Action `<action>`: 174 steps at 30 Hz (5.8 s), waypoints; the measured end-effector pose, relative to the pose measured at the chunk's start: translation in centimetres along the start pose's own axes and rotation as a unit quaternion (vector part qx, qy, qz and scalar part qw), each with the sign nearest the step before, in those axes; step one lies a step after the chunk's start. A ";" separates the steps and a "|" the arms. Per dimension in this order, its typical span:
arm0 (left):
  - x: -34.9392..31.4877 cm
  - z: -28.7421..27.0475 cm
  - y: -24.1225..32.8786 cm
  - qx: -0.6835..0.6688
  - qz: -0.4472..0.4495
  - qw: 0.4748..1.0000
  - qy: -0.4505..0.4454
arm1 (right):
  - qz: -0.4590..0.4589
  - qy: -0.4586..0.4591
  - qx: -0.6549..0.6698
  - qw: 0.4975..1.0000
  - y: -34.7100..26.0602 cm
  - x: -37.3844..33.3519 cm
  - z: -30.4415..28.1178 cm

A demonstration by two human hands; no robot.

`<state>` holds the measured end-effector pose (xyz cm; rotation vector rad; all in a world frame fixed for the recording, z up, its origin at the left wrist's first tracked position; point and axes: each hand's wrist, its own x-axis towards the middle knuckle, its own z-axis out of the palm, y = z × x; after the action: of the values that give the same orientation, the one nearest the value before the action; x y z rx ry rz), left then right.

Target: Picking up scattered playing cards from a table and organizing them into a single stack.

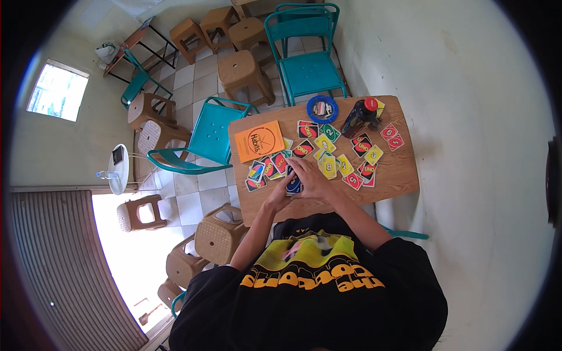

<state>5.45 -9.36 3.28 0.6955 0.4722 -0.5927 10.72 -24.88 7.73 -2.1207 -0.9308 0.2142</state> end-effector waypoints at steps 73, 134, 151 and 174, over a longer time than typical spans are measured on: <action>0.0 -7.2 -5.7 0.053 0.018 0.979 0.198 | 0.447 0.114 -0.177 0.870 14.6 -6.5 4.4; -0.1 -5.0 -4.3 -0.079 0.030 0.996 0.041 | 0.343 0.070 0.335 0.875 9.9 -4.8 1.9; 1.4 0.0 -2.7 0.065 -0.037 0.997 0.013 | 0.020 0.111 -0.030 0.993 0.4 -3.7 -0.6; 2.2 -4.8 -6.2 0.020 -0.017 0.997 0.071 | 0.066 -0.016 0.105 0.992 1.4 -4.3 3.0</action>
<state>2.09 -10.52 -4.01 0.7728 0.6071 -0.5875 7.13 -26.57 4.08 -1.9886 -0.7512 0.3969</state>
